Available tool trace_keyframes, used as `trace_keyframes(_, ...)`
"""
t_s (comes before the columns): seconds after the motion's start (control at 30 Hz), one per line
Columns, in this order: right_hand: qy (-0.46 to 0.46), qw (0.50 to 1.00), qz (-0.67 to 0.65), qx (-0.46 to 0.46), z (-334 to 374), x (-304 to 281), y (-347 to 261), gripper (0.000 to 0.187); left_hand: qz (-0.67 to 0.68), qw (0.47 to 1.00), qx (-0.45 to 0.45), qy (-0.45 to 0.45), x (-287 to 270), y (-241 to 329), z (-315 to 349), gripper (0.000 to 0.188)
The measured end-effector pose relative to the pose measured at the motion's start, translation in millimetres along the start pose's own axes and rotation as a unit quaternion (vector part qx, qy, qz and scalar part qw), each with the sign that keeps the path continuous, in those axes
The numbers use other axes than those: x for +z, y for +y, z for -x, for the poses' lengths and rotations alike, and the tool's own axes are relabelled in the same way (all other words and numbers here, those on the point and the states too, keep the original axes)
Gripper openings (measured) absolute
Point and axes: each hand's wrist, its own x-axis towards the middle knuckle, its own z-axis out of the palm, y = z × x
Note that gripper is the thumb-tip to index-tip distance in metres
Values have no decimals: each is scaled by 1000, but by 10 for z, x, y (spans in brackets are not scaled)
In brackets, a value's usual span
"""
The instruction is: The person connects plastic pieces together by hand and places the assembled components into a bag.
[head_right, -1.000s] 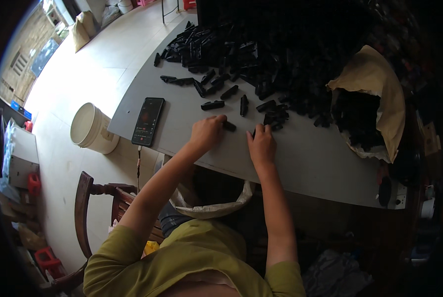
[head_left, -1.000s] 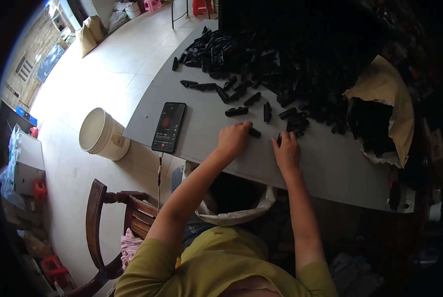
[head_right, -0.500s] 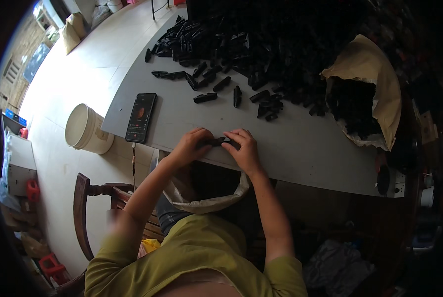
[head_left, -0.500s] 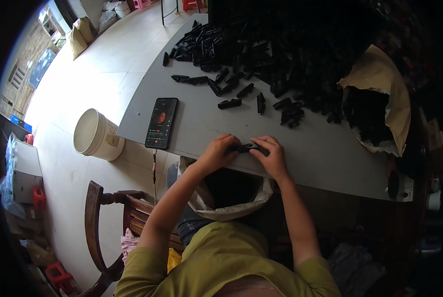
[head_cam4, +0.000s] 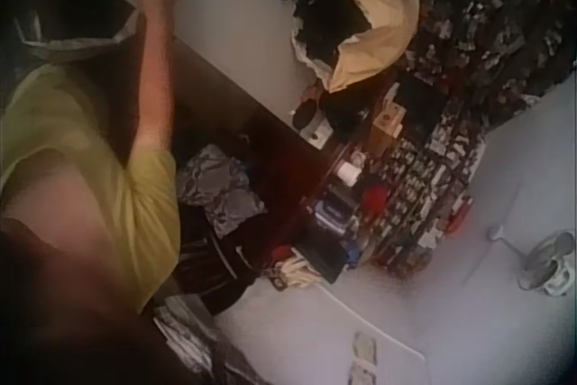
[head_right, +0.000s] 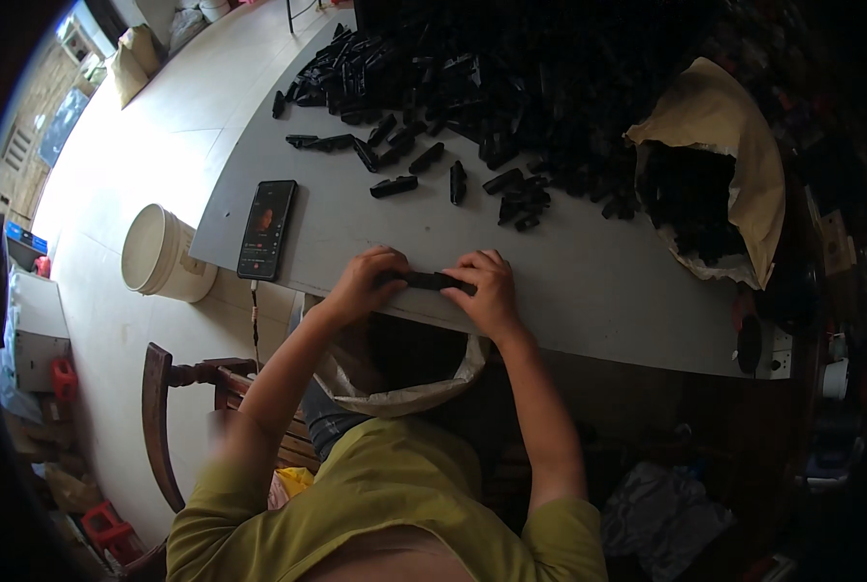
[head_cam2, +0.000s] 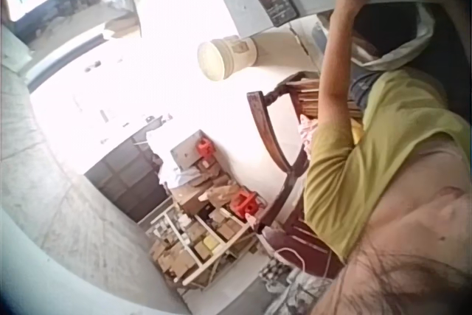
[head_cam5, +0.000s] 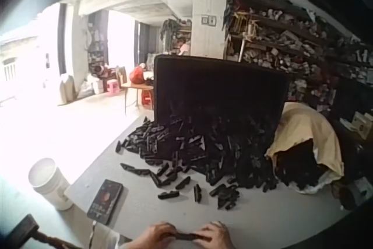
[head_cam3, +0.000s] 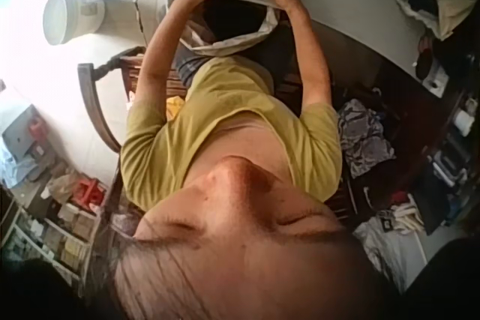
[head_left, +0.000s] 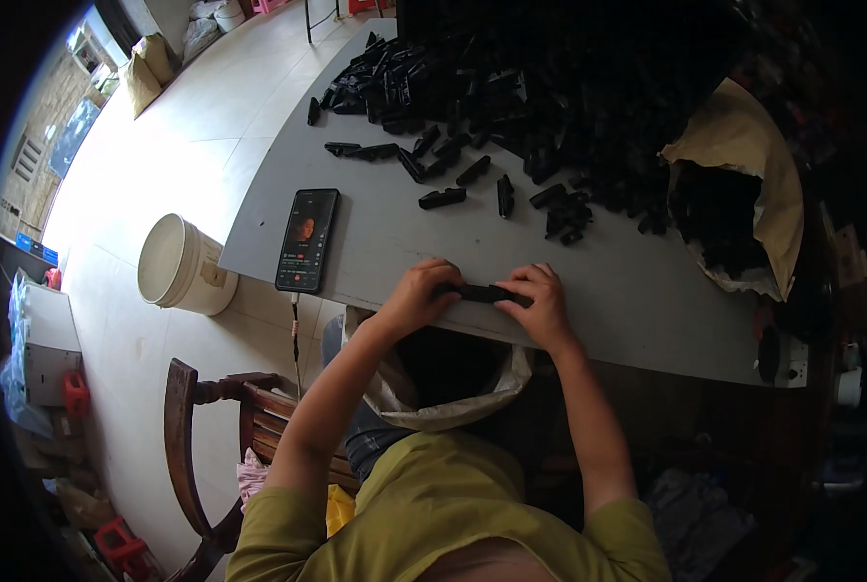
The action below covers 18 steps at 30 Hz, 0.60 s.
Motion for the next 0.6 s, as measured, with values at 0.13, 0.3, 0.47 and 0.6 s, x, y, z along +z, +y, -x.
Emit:
trace_keyframes(0.13,29,999,-19,-6,-28,96,60,30,3,1000,8,1,0,-17,0,22)
trace_keyframes(0.3,34,999,-23,-28,-26,236,-15,28,4,1000,24,-3,53,-18,-12,22)
trace_keyframes(0.47,41,999,-17,-22,-7,253,-27,28,-3,1000,4,29,86,-8,41,24)
trace_keyframes(0.6,44,999,-13,-22,3,230,-70,29,3,999,-1,33,76,22,65,24)
